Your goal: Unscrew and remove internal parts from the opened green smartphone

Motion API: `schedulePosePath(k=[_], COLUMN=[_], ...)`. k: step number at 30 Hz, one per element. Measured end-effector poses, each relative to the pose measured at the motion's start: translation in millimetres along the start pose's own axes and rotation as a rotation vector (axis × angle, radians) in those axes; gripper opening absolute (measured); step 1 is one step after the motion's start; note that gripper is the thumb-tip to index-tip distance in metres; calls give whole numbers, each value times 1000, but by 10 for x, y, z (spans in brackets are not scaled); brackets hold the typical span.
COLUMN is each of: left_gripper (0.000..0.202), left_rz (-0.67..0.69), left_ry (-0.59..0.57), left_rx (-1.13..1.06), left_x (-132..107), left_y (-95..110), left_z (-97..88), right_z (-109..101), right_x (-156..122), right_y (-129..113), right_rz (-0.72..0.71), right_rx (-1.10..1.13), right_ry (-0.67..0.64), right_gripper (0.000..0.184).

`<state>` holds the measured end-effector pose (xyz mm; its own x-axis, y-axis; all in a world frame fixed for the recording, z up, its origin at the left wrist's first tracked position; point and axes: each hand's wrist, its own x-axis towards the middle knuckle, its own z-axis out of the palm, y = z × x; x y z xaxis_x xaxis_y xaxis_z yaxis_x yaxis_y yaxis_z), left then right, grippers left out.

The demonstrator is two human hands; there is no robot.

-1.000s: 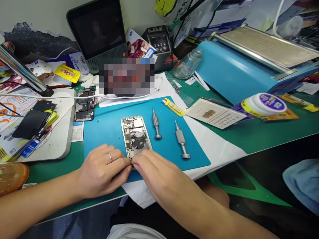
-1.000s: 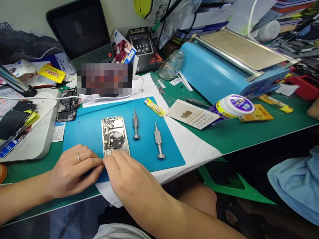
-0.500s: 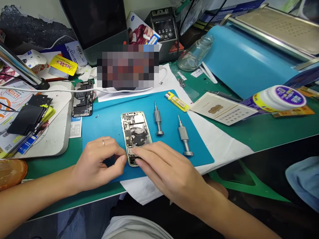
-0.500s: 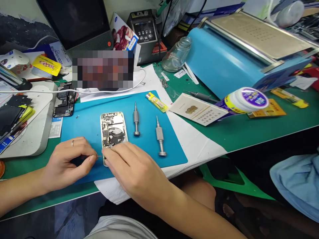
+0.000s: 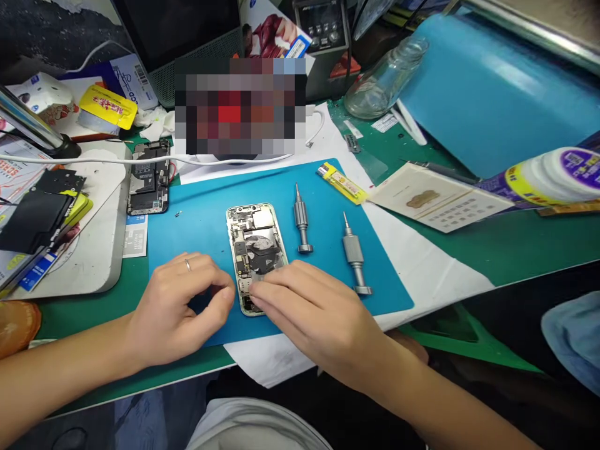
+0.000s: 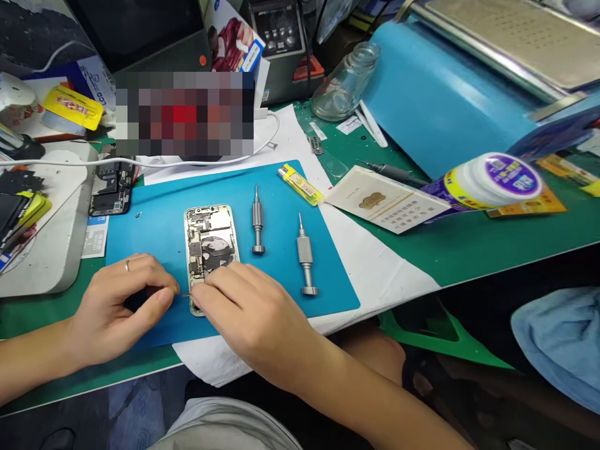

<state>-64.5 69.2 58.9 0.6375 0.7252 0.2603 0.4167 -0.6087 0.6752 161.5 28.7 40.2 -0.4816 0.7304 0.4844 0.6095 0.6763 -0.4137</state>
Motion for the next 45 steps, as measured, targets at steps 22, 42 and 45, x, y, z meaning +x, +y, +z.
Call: schedulePosePath(k=[22,42,45], left_gripper=[22,21,21], left_rz=[-80,-118,-122], left_ry=[-125,-161,-169], left_rx=[310,384,388], left_x=[84,131,136], left_y=[-91,-38,-33], left_z=[127,163,165], right_z=[-249,-321,-346], right_x=[260,324,291], right_y=[-6,31,68], right_rz=[-194,-223,-201], right_rx=[-298,-319,-276], right_ry=[-398,-506,-514], right_gripper=[33,26,30])
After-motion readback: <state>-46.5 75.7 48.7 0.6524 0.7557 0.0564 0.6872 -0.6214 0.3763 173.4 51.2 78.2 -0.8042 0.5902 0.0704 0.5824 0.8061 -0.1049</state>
